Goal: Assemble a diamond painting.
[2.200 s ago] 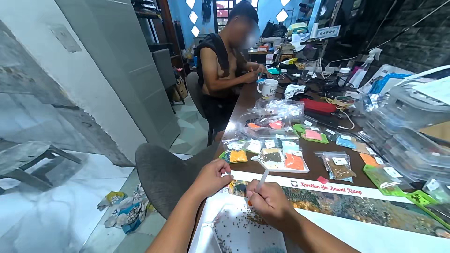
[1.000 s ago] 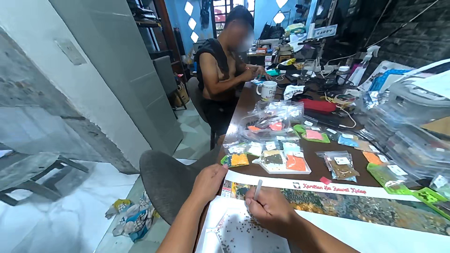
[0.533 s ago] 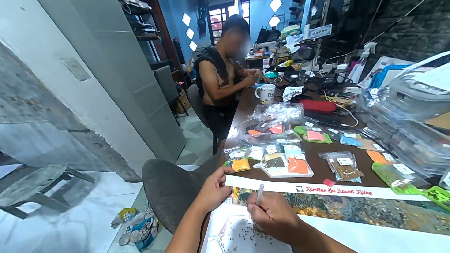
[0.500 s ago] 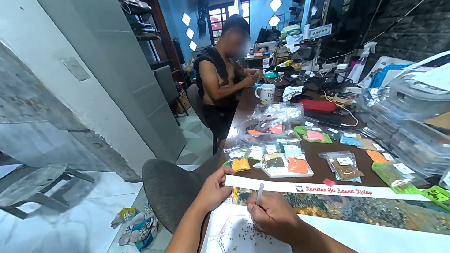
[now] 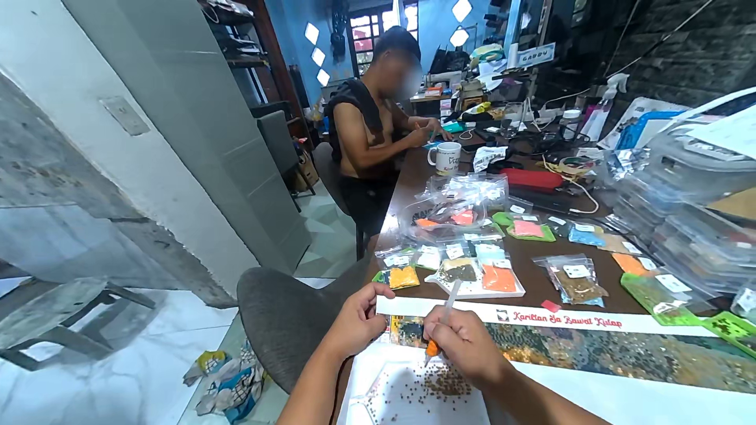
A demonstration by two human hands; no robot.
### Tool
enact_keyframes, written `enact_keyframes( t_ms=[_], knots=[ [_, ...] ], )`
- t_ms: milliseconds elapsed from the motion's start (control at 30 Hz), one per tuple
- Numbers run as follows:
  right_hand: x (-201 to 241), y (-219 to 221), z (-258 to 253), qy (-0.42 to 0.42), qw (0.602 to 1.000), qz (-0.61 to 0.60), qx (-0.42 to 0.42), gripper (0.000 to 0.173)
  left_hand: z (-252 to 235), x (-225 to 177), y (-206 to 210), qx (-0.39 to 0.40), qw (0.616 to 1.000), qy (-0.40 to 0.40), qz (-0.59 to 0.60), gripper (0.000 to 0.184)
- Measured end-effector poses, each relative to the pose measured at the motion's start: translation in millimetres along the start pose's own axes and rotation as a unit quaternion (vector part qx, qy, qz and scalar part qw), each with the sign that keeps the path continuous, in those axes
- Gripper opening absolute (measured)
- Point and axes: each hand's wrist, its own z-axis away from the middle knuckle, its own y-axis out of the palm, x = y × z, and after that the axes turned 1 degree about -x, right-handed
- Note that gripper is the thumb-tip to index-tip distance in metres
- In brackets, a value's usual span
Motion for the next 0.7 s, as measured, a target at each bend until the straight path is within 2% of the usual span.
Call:
enact_keyframes(
  t_ms=[700],
  knots=[
    [6.5,-2.6,-1.6,0.052,0.998,-0.041,-0.018,0.022,1.5,-0.6,1.1,-0.013,0.999,0.003,0.041,0.038]
  ],
)
